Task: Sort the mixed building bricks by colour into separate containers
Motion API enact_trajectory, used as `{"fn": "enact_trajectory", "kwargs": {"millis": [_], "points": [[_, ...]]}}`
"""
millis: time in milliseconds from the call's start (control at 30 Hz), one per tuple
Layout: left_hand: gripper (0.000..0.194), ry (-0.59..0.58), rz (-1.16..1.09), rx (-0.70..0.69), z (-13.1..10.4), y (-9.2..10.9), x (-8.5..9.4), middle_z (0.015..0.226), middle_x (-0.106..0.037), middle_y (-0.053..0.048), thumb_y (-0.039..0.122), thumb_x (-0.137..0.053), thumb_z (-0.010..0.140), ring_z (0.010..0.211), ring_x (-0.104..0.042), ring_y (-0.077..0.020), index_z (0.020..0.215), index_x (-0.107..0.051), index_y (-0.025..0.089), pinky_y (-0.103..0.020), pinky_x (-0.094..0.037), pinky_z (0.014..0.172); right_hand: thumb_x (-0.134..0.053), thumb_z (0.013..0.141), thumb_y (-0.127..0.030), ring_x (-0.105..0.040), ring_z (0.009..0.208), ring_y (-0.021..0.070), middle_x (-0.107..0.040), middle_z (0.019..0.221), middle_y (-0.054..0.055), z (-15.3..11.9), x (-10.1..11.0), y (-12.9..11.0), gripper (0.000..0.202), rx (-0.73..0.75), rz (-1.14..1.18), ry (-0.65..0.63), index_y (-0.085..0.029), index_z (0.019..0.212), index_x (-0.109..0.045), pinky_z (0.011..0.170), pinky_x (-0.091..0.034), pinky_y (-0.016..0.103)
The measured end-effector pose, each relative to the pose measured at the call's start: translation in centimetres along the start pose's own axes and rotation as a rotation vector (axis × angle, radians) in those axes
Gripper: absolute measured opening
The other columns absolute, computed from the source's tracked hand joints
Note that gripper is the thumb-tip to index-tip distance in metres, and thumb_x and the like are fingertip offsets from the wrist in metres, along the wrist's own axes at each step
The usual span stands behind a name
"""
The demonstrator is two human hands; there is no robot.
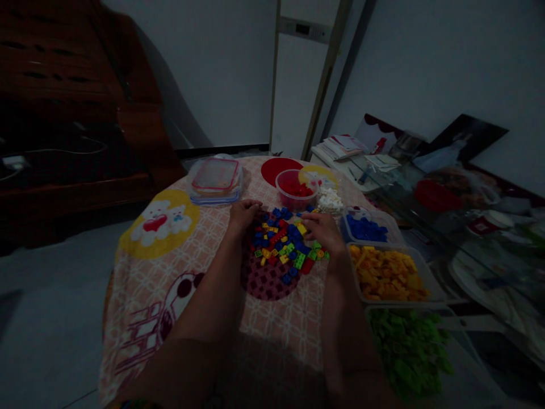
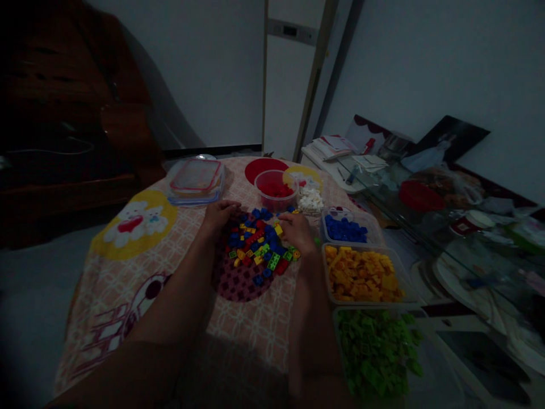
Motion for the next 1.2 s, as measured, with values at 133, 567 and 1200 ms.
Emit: {"fn": "enact_trajectory", "kwargs": {"millis": [133,567,1200], "points": [[0.024,-0.003,-0.007,0.013,-0.2,0.0,-0.1,0.072,-0.074,-0.005,0.031,-0.068,0.076,0.068,-0.071,-0.0192,0.092,-0.076,0.015,-0.029,-0.056,0.066,-0.057,0.086,-0.019,-0.072,0.073,0.0175,-0.078,0.094,0.007,0.3,1.1,0.5,0.032,0.024,-0.004,0.065,-0.016,0.11,-0.078,0.065,-0.061,0.028],[0.026,0.002,-0.003,-0.029,0.1,-0.2,0.0,0.073,-0.075,-0.006,0.033,-0.068,0.074,0.068,-0.07,-0.0194,0.091,-0.077,0.015,-0.028,-0.055,0.065,-0.058,0.084,-0.021,-0.068,0.065,0.0143,-0.077,0.083,0.001,-0.5,-1.9,-1.1,0.029,0.061,0.005,-0.137,-0.019,0.104,-0.078,0.06,-0.056,0.023],[0.025,-0.007,0.009,-0.018,-0.2,0.2,-0.2,0.072,-0.074,-0.005,0.034,-0.069,0.074,0.064,-0.067,-0.0172,0.089,-0.077,0.015,-0.027,-0.054,0.064,-0.052,0.089,-0.015,-0.071,0.107,0.0231,-0.078,0.113,0.012,0.3,3.6,0.9,0.034,0.098,-0.594,0.28,-0.017,0.111,-0.078,0.097,-0.049,0.03]]}}
Point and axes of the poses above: each hand's wrist, its own z-axis towards the middle knuckle, its own x-axis out of the back of the hand, y = z × x, the point moved 8 cm from there along z, towards the middle knuckle
